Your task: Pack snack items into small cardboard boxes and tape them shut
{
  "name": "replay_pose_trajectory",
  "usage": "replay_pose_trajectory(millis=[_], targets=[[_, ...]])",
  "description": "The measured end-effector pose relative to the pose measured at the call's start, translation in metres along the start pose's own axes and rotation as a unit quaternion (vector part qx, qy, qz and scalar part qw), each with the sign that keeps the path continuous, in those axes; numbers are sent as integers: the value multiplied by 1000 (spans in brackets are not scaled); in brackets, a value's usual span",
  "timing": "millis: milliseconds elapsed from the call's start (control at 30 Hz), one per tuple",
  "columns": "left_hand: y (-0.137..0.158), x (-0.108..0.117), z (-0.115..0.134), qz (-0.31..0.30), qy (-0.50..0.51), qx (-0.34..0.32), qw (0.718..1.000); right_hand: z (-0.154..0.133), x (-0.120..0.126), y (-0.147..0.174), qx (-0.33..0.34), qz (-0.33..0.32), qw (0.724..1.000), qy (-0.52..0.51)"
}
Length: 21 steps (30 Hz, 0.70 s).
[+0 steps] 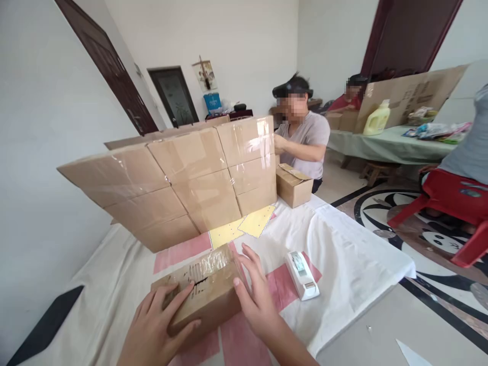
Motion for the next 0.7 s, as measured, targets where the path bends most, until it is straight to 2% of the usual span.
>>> replay_pose_trajectory(millis=[100, 167, 233, 300, 367, 433, 567, 700], targets=[[5, -5, -5, 12, -5, -22, 1000, -9, 54, 13, 24, 111, 989, 91], [8, -8, -8, 20, -2, -8, 1000, -1, 96, 18, -3, 151, 975, 163], [9, -10, -9, 12, 9, 19, 1000, 19, 130, 22, -80, 135, 962, 223], [7, -10, -7, -15, 20, 50, 998, 42, 151, 28, -175, 99, 946, 253], [0, -6, -4, -54, 29, 88, 994, 59, 160, 36, -230, 88, 935, 255], [-9, 2, 1, -92, 38, 135, 986, 67, 160, 42, -245, 96, 934, 240], [-22, 16, 13, -146, 47, 190, 970, 67, 154, 47, -239, 108, 946, 191], [-21, 17, 20, -141, 5, 190, 972, 65, 156, 45, -219, 122, 959, 133]])
Point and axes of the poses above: each hand's wrist, its own y-axis away from the middle knuckle, its own x-axis out of the back of the hand, z = x × y, the point moved 5 cm from there along -y, towards the middle knuckle, and after that the axes turned 1 degree about z, right-handed, at the moved point
